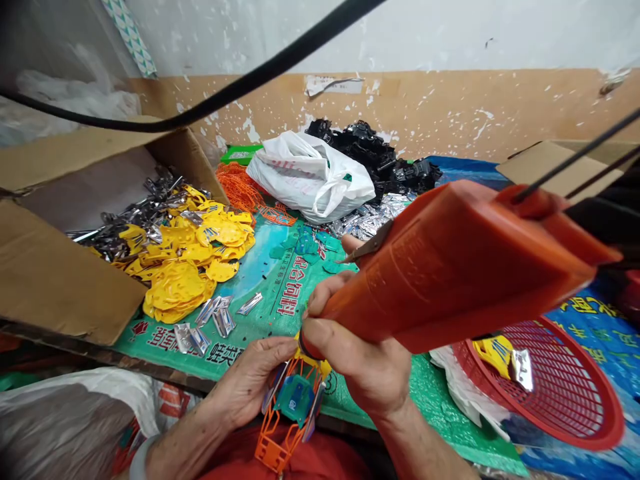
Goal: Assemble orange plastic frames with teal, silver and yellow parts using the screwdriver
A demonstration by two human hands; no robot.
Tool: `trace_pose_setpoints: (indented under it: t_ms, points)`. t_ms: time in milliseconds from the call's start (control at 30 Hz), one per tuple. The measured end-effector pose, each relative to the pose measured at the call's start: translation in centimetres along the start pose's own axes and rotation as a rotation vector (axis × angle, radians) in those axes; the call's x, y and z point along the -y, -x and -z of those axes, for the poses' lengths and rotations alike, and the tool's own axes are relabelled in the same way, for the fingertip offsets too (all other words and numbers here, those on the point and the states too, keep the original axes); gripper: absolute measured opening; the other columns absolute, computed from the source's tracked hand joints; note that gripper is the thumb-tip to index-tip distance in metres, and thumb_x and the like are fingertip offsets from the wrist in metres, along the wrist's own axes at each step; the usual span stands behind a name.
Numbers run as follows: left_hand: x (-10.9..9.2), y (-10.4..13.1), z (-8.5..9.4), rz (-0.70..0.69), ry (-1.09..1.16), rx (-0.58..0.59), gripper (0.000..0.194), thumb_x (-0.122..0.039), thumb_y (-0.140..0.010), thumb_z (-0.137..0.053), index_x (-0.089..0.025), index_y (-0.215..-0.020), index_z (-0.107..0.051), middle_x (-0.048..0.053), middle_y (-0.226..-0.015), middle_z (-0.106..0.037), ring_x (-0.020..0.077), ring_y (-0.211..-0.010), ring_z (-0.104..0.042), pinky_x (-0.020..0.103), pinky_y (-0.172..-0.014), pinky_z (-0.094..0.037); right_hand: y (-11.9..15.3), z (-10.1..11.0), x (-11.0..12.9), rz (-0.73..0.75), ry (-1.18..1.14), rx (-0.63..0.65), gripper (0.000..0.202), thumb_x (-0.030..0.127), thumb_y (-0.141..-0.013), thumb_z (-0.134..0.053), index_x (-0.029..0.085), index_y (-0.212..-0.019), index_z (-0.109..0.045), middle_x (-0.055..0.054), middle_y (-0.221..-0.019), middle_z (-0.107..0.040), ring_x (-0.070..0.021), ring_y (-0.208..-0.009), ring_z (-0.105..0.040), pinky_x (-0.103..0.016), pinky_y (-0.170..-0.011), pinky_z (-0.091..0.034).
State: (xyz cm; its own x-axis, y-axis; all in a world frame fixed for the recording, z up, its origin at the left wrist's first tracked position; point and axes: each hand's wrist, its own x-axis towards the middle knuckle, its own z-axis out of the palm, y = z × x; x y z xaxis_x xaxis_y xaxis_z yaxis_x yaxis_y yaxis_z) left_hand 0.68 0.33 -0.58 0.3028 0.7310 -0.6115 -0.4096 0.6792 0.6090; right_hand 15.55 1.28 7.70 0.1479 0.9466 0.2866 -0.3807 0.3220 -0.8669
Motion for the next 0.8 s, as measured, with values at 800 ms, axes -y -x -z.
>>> trace_pose_setpoints:
  t_ms: [800]
  points:
    - [0.8,0.0,0.2,-0.096,-0.092,-0.053,0.041,-0.046,-0.053,-0.086,-0.009,-0.064,-0.072,0.002,-0.053,-0.064,0.0092,-0.046,-0.051,0.019,-0.046,-0.037,0.7,0.4,-2.0,0.042,0.217,0.108,0.01,0.023,-0.073,-0.072,0.025,-0.081,-0.065,0.0,-0.069,-0.061,-0.0187,-0.065,-0.06,-0.04,-0.067,-0.054]
